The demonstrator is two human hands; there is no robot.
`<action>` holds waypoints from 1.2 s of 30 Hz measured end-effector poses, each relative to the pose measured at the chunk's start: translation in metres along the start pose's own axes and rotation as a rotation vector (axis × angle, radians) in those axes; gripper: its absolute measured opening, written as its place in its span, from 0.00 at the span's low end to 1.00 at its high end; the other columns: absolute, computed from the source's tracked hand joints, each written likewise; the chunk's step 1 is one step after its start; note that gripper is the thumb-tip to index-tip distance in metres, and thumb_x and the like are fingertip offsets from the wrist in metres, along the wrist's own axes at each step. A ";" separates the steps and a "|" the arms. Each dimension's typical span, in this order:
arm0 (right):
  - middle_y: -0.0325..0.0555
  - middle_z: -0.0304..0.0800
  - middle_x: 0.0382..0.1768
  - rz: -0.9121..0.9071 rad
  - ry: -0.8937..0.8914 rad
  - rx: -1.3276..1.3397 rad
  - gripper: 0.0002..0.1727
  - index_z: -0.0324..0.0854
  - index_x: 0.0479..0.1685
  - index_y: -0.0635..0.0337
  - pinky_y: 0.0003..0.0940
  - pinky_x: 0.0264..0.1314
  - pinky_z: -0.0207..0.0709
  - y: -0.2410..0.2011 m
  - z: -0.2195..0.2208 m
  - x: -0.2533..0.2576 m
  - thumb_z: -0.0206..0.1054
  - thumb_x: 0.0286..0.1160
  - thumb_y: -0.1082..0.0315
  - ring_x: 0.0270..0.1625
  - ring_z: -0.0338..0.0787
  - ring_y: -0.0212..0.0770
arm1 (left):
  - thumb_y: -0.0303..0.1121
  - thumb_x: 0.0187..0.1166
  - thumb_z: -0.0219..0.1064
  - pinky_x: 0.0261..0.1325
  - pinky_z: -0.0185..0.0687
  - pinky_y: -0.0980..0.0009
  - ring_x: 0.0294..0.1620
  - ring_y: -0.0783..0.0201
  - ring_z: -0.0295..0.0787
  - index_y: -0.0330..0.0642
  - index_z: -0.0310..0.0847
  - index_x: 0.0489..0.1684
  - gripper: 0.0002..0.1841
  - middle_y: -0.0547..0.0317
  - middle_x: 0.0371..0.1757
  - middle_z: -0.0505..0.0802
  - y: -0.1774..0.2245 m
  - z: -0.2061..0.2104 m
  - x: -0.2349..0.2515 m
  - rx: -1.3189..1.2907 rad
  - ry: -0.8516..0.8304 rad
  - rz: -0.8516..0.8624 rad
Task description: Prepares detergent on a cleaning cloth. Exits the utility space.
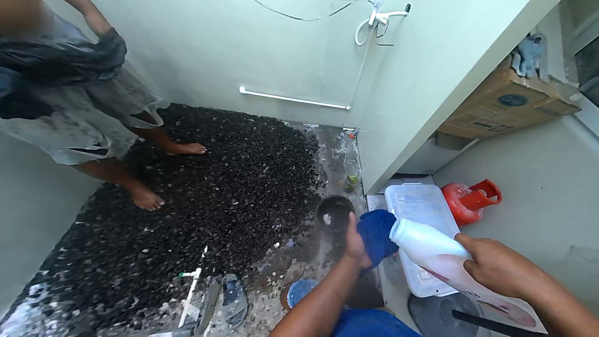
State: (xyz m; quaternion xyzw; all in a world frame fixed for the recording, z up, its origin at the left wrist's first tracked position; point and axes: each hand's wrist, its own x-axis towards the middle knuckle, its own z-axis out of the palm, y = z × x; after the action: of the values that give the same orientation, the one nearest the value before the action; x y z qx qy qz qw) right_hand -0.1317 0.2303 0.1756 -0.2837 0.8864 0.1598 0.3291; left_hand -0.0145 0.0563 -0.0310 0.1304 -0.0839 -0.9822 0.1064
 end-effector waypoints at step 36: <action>0.57 0.89 0.42 -0.007 0.020 0.076 0.14 0.78 0.58 0.59 0.63 0.52 0.79 0.023 0.009 -0.001 0.64 0.75 0.68 0.50 0.90 0.59 | 0.76 0.77 0.22 0.54 0.90 0.52 0.50 0.53 0.93 0.39 0.82 0.58 0.52 0.45 0.47 0.95 -0.008 0.005 0.009 0.005 0.022 -0.046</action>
State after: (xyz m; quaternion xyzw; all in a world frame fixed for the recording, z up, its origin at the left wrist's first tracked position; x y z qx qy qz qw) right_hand -0.1409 0.2528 0.1716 -0.2757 0.8940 0.1222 0.3314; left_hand -0.0260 0.0630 -0.0304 0.1434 -0.0824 -0.9826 0.0841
